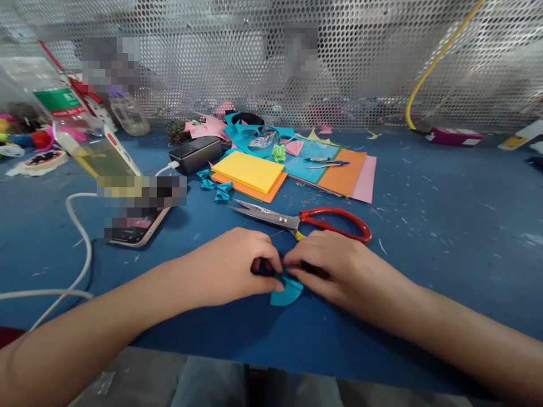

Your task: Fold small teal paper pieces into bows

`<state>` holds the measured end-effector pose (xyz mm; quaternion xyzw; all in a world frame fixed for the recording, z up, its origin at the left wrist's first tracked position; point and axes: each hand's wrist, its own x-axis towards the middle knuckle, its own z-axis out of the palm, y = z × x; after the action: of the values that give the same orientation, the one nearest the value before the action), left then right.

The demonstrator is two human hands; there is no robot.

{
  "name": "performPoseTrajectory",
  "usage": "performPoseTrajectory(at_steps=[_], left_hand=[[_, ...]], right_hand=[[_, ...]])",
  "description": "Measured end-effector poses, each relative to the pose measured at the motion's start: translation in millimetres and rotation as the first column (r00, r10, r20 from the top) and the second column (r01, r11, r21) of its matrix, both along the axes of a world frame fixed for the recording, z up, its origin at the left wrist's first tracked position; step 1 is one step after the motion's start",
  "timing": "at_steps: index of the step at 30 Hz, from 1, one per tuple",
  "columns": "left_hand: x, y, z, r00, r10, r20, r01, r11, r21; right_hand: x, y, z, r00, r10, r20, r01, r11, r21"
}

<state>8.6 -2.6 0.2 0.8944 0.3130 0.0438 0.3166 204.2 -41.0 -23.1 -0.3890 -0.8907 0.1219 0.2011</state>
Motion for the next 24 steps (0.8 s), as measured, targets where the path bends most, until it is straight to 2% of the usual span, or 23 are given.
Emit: performPoseTrajectory(at_steps=[4,9,15,20,24], left_hand=[[1.9,-2.5,-5.0,1.0,-0.004,-0.001,0.004,0.998,0.068],[3.3,-4.3,-6.1,0.998,0.049,-0.03,-0.045,0.992,0.114],[4.1,-6.3,-3.9,0.996,0.061,-0.066,-0.058,0.997,0.054],[4.7,-7.7,-4.4,0.987,0.143,-0.071,-0.14,0.989,0.048],[4.3,-7.2,-4.6,0.992,0.107,-0.06,-0.105,0.994,0.041]], right_hand=[[3.3,0.7,-0.8,0.998,0.041,0.043,-0.042,0.999,0.024],[9.0,2.8,0.9,0.996,0.075,0.05,-0.076,0.997,0.017],[13.8,7.0,0.4,0.987,0.13,0.096,-0.128,0.991,-0.03],[16.9,10.2,0.8,0.979,0.165,0.118,-0.164,0.986,-0.019],[18.1,11.3,1.2,0.972,0.199,0.121,-0.198,0.98,-0.025]])
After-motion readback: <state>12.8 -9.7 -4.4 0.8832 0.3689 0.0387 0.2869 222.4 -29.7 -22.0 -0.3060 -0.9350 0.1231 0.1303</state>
